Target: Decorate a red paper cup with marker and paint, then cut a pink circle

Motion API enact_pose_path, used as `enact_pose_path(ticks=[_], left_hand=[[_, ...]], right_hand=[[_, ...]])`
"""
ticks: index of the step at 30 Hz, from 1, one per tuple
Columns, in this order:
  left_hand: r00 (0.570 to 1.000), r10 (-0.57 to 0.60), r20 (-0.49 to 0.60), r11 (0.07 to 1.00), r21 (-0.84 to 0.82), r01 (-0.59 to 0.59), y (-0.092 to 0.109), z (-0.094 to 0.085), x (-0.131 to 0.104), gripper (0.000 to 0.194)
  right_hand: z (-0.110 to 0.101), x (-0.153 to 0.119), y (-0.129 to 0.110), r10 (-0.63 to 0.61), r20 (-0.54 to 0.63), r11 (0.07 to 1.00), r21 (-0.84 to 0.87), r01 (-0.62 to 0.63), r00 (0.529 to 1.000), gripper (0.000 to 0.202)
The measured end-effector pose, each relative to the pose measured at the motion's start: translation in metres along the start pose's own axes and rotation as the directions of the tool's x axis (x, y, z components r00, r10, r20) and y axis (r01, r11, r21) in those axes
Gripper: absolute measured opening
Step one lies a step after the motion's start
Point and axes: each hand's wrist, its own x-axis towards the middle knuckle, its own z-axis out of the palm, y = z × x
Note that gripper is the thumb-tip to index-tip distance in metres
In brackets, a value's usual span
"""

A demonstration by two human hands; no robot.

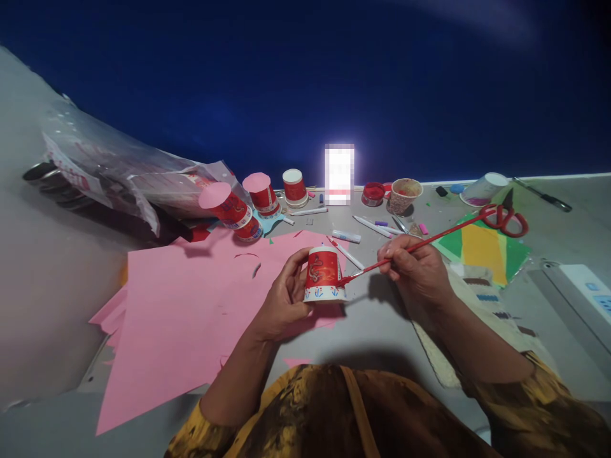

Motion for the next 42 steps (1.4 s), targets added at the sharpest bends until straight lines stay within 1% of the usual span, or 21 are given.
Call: enact_pose_path(ticks=[5,13,18,22,25,30,35,38,42], left_hand=[[1.000,0.004,0.006,1.000,0.002,-0.004,-0.002,-0.001,0.000,0.094],[1.000,0.004,0.013,0.999,-0.054,-0.003,-0.008,-0.002,0.000,0.093],[1.000,-0.017,-0.025,0.993,-0.114,0.014,-0.012,-0.003,-0.001,0.101],[0.998,-0.049,-0.033,0.993,-0.108,0.045,-0.011,-0.002,-0.002,0.102],[0.998,-0.051,-0.030,0.993,-0.112,0.048,-0.011,-0.001,-0.003,0.102],[0.998,-0.047,-0.029,0.992,-0.120,0.044,-0.009,0.000,-0.002,0.100],[0.997,-0.078,-0.017,0.984,-0.165,0.074,-0.005,0.002,-0.002,0.100],[0.997,-0.070,-0.020,0.978,-0.201,0.064,-0.005,0.003,-0.002,0.098],[0.997,-0.068,-0.020,0.976,-0.209,0.063,-0.006,0.003,-0.001,0.098]], right_hand=[[0.002,-0.001,0.001,0.010,-0.012,1.000,-0.004,-0.011,1.000,0.035],[-0.002,0.002,-0.001,-0.010,-0.044,0.997,0.077,0.013,0.999,0.037],[-0.004,0.002,0.001,0.012,-0.031,0.997,0.073,-0.010,0.999,0.037],[-0.002,0.000,0.000,0.011,-0.016,0.998,0.070,-0.010,1.000,0.035],[-0.001,0.000,-0.001,0.011,-0.017,0.998,0.066,-0.010,1.000,0.033],[0.001,0.002,-0.001,-0.006,0.024,0.998,0.061,0.004,1.000,0.035],[0.001,0.001,-0.001,0.031,0.011,0.998,0.048,-0.031,0.999,0.033],[0.000,0.001,-0.002,0.018,0.006,0.998,0.057,-0.018,1.000,0.033],[0.001,0.001,-0.004,0.000,0.012,0.998,0.061,-0.001,1.000,0.035]])
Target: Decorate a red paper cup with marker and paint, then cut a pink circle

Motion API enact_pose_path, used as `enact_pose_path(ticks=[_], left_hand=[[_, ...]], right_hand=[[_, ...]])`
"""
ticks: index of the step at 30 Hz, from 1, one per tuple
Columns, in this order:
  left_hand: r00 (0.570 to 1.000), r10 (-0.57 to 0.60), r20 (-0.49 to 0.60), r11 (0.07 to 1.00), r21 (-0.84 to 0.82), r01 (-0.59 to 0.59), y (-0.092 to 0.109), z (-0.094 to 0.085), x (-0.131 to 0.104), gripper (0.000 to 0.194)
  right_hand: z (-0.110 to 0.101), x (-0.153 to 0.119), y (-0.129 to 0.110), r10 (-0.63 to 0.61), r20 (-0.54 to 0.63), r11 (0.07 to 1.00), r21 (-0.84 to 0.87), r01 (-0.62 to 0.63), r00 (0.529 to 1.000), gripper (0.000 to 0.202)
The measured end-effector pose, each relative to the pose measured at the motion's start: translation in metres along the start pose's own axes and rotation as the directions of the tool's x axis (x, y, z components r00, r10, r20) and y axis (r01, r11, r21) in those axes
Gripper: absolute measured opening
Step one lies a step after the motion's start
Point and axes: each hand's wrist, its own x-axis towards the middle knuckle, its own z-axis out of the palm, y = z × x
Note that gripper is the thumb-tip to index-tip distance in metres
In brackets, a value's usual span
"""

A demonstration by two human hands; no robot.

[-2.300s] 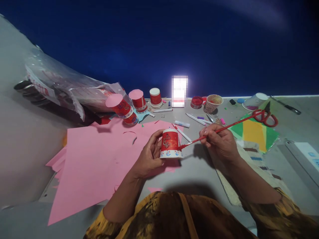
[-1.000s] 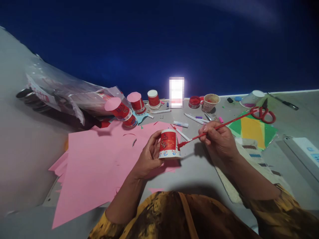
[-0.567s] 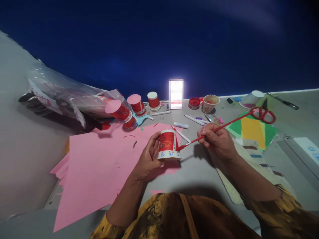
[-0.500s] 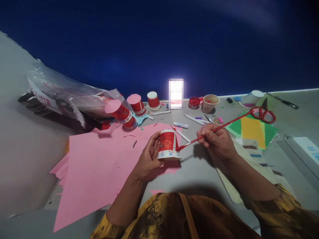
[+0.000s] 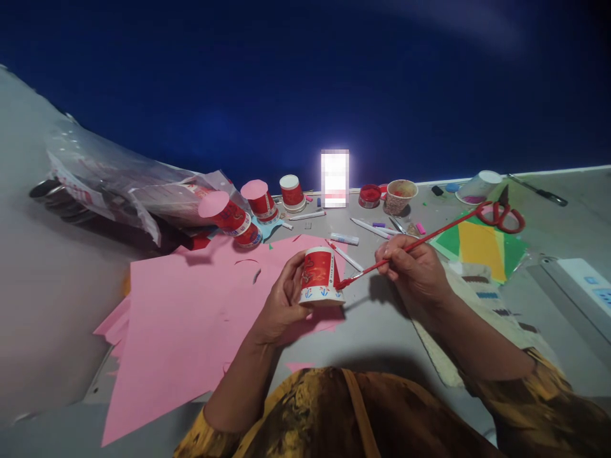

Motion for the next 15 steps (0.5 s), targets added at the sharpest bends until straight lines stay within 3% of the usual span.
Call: enact_pose_path(ticks=[15], left_hand=[[1.000,-0.007,-0.009,1.000,0.021,0.007,0.0011,0.0003,-0.0007,0.100]], right_hand=[[-0.0004,-0.0003,-0.0013,0.010,-0.041,1.000,-0.022,-0.011,0.999,0.038]])
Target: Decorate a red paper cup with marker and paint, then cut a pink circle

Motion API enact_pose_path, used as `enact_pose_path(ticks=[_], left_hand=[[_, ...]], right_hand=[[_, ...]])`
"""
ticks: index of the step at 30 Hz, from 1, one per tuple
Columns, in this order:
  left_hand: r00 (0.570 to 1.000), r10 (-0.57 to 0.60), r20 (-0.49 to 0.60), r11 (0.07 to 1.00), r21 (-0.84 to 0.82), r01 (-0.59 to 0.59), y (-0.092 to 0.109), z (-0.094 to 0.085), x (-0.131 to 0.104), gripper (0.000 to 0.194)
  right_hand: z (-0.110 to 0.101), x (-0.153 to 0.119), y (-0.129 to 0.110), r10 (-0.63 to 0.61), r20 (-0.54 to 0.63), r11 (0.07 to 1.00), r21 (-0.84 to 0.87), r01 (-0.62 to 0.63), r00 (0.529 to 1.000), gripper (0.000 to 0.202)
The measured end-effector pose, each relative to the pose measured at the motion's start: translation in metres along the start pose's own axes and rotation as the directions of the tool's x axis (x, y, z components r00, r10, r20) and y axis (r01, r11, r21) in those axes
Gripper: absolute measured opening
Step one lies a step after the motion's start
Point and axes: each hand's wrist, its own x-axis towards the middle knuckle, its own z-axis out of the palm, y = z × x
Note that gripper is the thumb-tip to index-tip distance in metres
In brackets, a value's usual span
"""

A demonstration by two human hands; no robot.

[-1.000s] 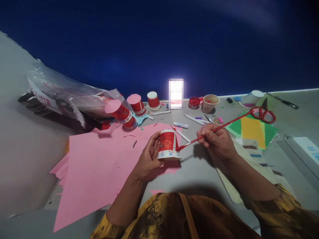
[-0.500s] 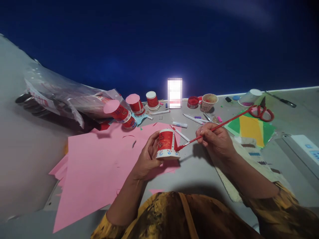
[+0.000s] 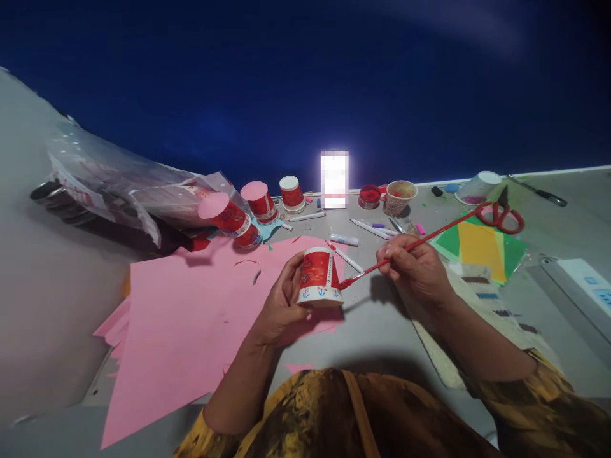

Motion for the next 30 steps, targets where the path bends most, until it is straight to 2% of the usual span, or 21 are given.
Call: enact_pose_path(ticks=[4,13,18,23,26,28,30], left_hand=[[0.999,-0.037,-0.006,0.999,-0.023,0.036,0.003,0.001,0.000,0.102],[0.999,-0.043,-0.019,0.999,-0.026,0.042,0.004,0.003,-0.001,0.104],[0.998,-0.055,-0.020,0.998,-0.031,0.055,0.004,0.003,-0.002,0.104],[0.999,-0.032,-0.028,0.999,-0.010,0.032,0.002,0.001,0.000,0.106],[0.999,0.003,-0.039,1.000,0.004,-0.003,-0.002,0.001,-0.001,0.108],[0.999,0.019,-0.035,1.000,0.002,-0.019,-0.004,0.004,-0.002,0.111],[1.000,0.022,-0.018,1.000,0.002,-0.022,-0.006,0.007,-0.003,0.113]], right_hand=[[0.000,0.001,0.000,0.001,0.006,1.000,-0.003,-0.001,1.000,0.039],[0.001,0.000,0.004,0.026,0.031,1.000,0.006,-0.026,0.999,0.035],[0.002,0.001,0.003,0.037,0.004,0.999,0.002,-0.037,0.999,0.039],[0.001,0.003,0.003,-0.011,-0.027,0.999,0.034,0.012,1.000,0.038],[0.002,0.000,0.005,-0.045,-0.043,0.999,-0.025,0.044,0.998,0.036],[0.000,-0.002,0.009,-0.076,-0.004,0.992,-0.097,0.075,0.997,0.046],[-0.003,-0.004,0.014,-0.110,0.114,0.972,-0.195,0.131,0.987,0.076]])
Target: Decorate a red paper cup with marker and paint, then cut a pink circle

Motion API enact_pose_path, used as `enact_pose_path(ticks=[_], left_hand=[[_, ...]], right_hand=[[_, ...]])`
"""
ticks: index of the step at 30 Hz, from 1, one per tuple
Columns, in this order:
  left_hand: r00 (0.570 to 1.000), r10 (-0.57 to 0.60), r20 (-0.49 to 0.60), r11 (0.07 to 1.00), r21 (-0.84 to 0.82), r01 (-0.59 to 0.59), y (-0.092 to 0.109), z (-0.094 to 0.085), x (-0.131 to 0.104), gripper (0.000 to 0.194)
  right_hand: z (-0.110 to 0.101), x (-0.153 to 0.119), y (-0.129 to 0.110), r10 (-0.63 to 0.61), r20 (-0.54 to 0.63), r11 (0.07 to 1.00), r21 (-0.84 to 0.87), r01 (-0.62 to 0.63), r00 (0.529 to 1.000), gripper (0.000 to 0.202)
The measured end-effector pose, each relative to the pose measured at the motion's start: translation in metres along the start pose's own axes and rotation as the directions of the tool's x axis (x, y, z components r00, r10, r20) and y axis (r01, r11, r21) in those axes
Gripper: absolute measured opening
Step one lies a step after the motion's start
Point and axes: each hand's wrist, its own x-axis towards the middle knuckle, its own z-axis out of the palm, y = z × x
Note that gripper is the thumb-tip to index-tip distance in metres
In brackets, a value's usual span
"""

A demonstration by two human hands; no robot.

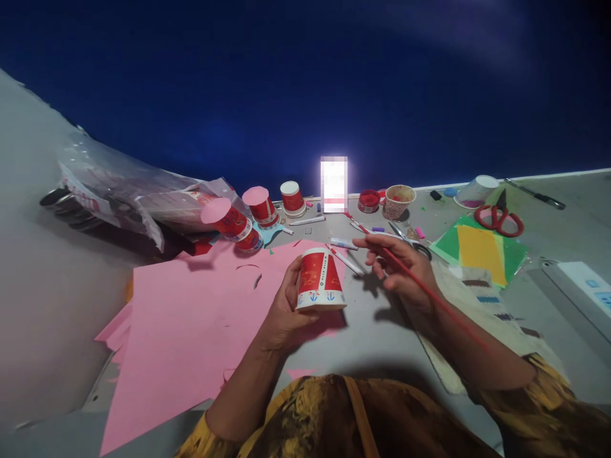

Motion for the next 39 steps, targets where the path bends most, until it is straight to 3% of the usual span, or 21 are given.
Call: enact_pose_path(ticks=[2,5,9,12,15,18,27,29,31,33,35,36,39], left_hand=[[1.000,-0.011,0.028,1.000,0.013,0.011,-0.001,0.005,-0.001,0.114],[0.995,-0.055,0.081,0.998,0.048,0.051,-0.002,0.011,-0.002,0.115],[0.992,-0.045,0.120,0.990,0.138,0.028,-0.004,0.012,0.001,0.108],[0.986,0.070,0.153,0.960,0.259,-0.109,-0.004,0.005,0.003,0.114],[0.957,0.205,0.204,0.915,0.307,-0.261,-0.001,-0.004,0.005,0.115],[0.948,0.177,0.263,0.898,0.351,-0.265,0.004,-0.010,0.003,0.110],[0.961,0.156,0.229,0.687,0.674,-0.272,0.016,-0.008,-0.005,0.101],[0.968,0.154,0.199,0.683,0.686,-0.250,0.016,-0.006,-0.004,0.097],[0.973,0.164,0.160,0.683,0.693,-0.229,0.015,-0.004,-0.003,0.093],[0.975,0.187,0.121,0.667,0.713,-0.216,0.014,-0.002,-0.002,0.088],[0.970,0.221,0.097,0.633,0.743,-0.219,0.014,0.001,-0.002,0.084],[0.967,0.238,0.086,0.612,0.760,-0.218,0.015,0.001,-0.002,0.083],[0.959,0.280,0.042,0.566,0.800,-0.201,0.018,0.002,-0.002,0.081]], right_hand=[[-0.001,-0.002,0.006,-0.051,0.145,0.990,-0.119,0.069,0.988,0.107],[0.002,-0.005,0.012,-0.075,0.287,0.957,-0.249,0.150,0.955,0.124],[0.005,-0.008,0.011,-0.086,0.331,0.918,-0.340,0.204,0.940,0.118],[0.003,-0.006,0.010,-0.132,0.344,0.869,-0.410,0.276,0.929,0.112],[0.001,-0.002,0.012,-0.200,0.415,0.763,-0.502,0.407,0.888,0.109],[0.001,-0.001,0.014,-0.226,0.477,0.681,-0.546,0.488,0.850,0.109],[0.002,-0.002,0.016,-0.126,0.536,0.738,-0.512,0.440,0.835,0.110],[0.001,-0.001,0.012,-0.121,0.520,0.783,-0.474,0.403,0.846,0.111],[0.000,-0.001,0.008,-0.122,0.464,0.837,-0.427,0.342,0.878,0.098],[0.001,-0.005,0.005,-0.139,0.323,0.875,-0.402,0.269,0.936,0.066],[0.004,-0.012,0.004,-0.180,0.103,0.891,-0.404,0.206,0.978,0.037],[0.006,-0.015,0.004,-0.191,0.000,0.901,-0.397,0.175,0.982,0.032],[0.004,-0.016,0.004,-0.189,-0.141,0.952,-0.268,0.147,0.972,0.032]])
